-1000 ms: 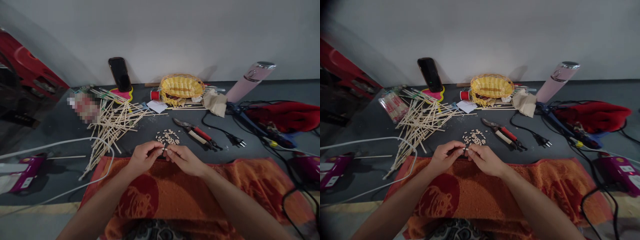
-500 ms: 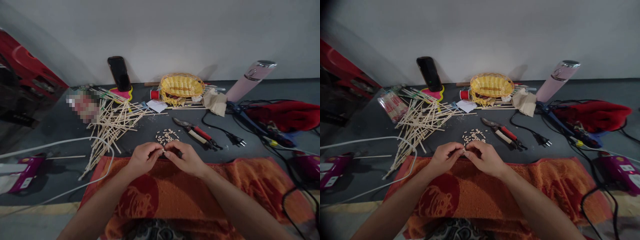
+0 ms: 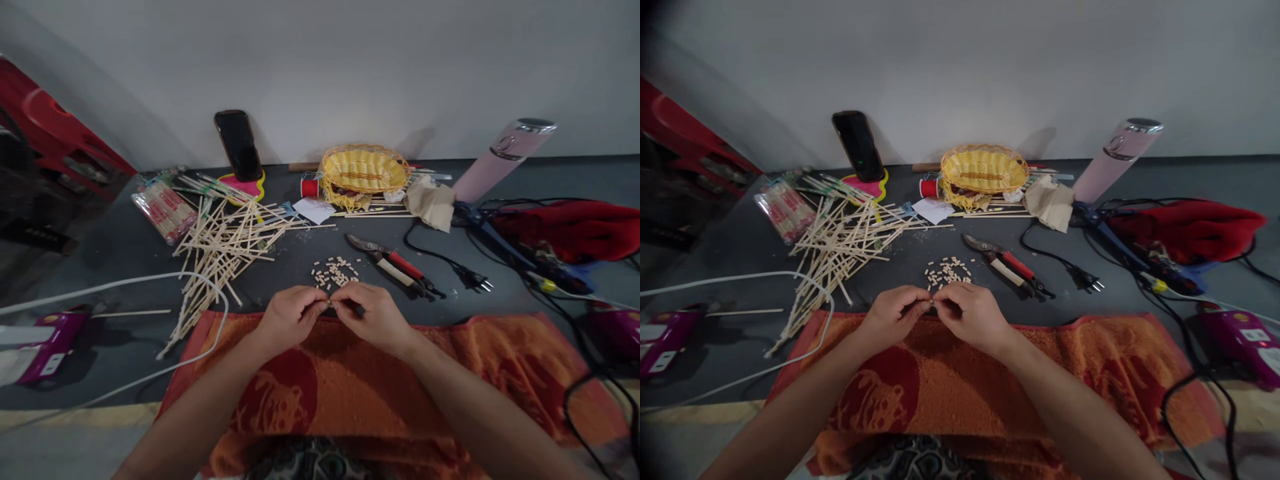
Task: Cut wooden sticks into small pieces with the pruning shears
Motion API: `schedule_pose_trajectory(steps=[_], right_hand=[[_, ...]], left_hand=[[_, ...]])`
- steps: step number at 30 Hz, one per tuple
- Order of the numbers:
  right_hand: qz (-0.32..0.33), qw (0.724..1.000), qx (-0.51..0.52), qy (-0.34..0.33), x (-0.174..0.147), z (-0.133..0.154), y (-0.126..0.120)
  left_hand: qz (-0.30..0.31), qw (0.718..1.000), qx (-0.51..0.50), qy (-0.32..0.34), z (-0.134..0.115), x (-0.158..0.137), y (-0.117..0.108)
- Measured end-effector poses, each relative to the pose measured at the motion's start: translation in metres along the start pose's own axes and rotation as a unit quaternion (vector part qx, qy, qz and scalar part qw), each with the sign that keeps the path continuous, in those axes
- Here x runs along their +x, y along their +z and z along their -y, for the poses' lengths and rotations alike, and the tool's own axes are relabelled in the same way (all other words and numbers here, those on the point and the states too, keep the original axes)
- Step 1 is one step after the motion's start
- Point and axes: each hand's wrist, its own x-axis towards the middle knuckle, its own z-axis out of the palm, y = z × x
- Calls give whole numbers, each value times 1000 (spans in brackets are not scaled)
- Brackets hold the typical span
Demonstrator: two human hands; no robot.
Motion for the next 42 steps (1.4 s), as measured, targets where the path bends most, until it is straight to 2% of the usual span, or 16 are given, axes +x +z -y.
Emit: schedule_pose_trajectory(steps=[3,6,11,16,20,25,30,36,42], right_hand=[[15,1000,-15,-11,0,-2,0],[29,999,-16,17,1,-4,0],[35,997,-1,75,2,-4,-2],[27,997,61,38,1,0,-1],[9,998,64,15,0,2,2],[0,991,104,81,2,2,0],[18,988,115,99,2,2,0],[20,993,86,82,3,2,0],[6,1000,-6,7,1,-4,2]], left_hand=[[4,999,26,19,0,-1,1],[6,1000,10,18,0,-1,1],[-8,997,-68,-41,-2,1,-3],[-13,986,-130,-104,-3,3,-6],[29,977,-168,-130,-8,4,-9],[64,954,-238,-173,-11,4,-10],[74,929,-297,-209,-9,6,-9],[85,903,-345,-240,-7,6,-8],[88,912,-332,-226,-8,6,-7]])
